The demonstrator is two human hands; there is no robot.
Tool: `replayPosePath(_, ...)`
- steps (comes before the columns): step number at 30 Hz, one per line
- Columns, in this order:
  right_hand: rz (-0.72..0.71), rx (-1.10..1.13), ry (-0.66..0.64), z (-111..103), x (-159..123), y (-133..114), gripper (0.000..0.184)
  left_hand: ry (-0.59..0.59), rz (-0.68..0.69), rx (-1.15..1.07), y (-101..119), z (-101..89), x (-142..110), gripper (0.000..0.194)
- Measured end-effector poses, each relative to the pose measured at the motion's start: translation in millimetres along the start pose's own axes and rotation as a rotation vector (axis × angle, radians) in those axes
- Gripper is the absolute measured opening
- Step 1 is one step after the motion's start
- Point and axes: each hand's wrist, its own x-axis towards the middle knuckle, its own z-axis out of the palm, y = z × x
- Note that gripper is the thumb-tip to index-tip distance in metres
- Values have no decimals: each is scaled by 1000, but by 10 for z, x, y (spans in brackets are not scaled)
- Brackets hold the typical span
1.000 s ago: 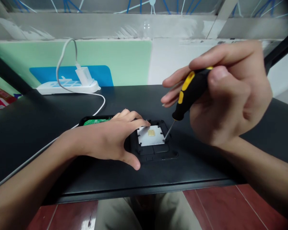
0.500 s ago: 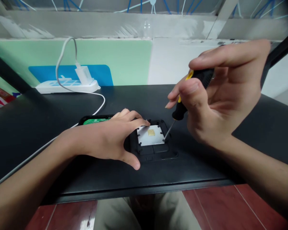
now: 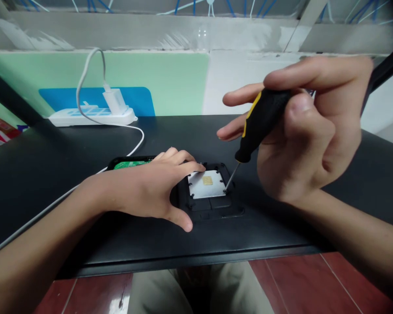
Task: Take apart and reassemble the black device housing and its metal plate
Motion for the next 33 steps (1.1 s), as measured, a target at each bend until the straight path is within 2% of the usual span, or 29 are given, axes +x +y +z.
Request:
replayPosePath(4, -163, 35, -4, -6, 55, 112, 24, -4, 9, 14, 1, -3, 1, 79)
replayPosePath(7, -275, -69, -8, -51, 108, 145, 32, -7, 15, 14, 1, -3, 0, 78)
replayPosePath(13, -135, -236, 18, -97, 104, 23, 24, 12, 19, -4, -10, 13, 0, 77)
replayPosePath(16, -156, -179, 35, -60, 82, 39, 24, 8, 6, -3, -3, 8, 6, 78)
replayPosePath(20, -46, -40, 22, -28, 45, 80, 26, -6, 0, 16, 6, -1, 10, 80)
replayPosePath(23, -1, -57, -23, -55, 24, 38, 27, -2, 2, 22, 7, -1, 9, 79)
replayPosePath(29, -21, -232, -87, -95, 41, -100, 19, -14, -9, 22, 16, -7, 7, 80)
replayPosePath(31, -208, -158, -60, -95, 63, -95, 26, -18, -6, 27, 19, -10, 4, 80)
replayPosePath(32, -179, -161, -83, -96, 74, -82, 31, -15, -4, 25, 18, -10, 3, 80)
replayPosePath(33, -88, -189, -121, -99, 84, -65, 34, -11, -3, 20, 17, -9, 1, 81)
